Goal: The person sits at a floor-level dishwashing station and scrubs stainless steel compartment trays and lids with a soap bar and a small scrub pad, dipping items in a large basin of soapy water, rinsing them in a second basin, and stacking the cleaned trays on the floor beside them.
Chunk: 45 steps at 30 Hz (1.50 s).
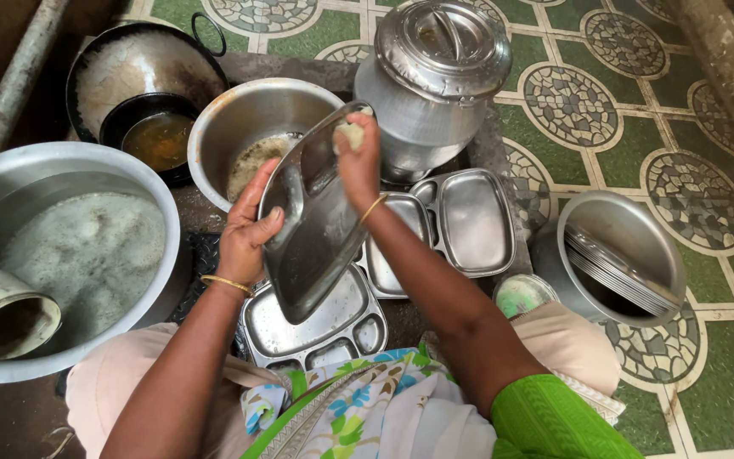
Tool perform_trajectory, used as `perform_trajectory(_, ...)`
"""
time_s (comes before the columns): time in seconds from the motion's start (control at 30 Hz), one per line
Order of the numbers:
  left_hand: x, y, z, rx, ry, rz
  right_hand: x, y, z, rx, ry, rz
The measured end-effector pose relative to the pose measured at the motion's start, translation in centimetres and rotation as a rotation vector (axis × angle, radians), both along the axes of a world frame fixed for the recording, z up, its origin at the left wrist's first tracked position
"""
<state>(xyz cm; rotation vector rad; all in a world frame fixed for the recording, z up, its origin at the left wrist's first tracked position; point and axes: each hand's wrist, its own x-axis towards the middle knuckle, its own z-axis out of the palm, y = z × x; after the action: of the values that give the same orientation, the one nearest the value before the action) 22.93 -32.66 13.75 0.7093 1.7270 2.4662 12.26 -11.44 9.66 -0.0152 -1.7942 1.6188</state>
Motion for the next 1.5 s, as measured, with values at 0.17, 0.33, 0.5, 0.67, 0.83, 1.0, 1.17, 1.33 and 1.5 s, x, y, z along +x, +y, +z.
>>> perform_trajectory(0.17, -1.0, 1.1, -1.7, 0.003, 0.022, 0.135, 4.8, -7.1, -0.7, 0.236, 0.037, 0.087)
perform_trajectory(0.33, -1.9, 0.6, -2.7, 0.158, -0.032, 0.247, 10.2, -11.1, 0.2, 0.203, 0.001, 0.312)
perform_trajectory(0.5, -1.9, -1.0, -1.2, 0.193, -0.130, 0.406, 14.5, -10.1, -1.6, 0.443, 0.176, 0.534)
perform_trajectory(0.67, -1.7, -3.7, 2.0, 0.511, -0.049, 0.136, 14.2, -4.5, -7.4, 0.788, 0.236, 0.610)
perform_trajectory(0.83, -0.5, -4.7, 3.2, 0.492, -0.116, 0.007, 7.6, 2.3, -7.6, 0.730, 0.118, 0.164)
perform_trajectory(1.0, -0.1, -2.2, 2.8, 0.382, -0.146, -0.157, 7.3, 1.2, -4.4, 0.415, -0.017, -0.034)
perform_trajectory(1.17, -0.1, -1.0, 2.6, 0.365, -0.152, -0.174, 10.0, -4.5, -1.1, 0.717, 0.365, -0.012)
perform_trajectory(1.33, 0.5, -1.5, 2.7, 0.308, -0.181, -0.313, 4.4, 0.3, 2.3, 0.552, 0.325, -0.077)
perform_trajectory(1.5, 1.1, -1.3, 3.0, 0.243, -0.108, -0.184, 0.4, 5.5, 2.1, 0.394, 0.160, -0.343)
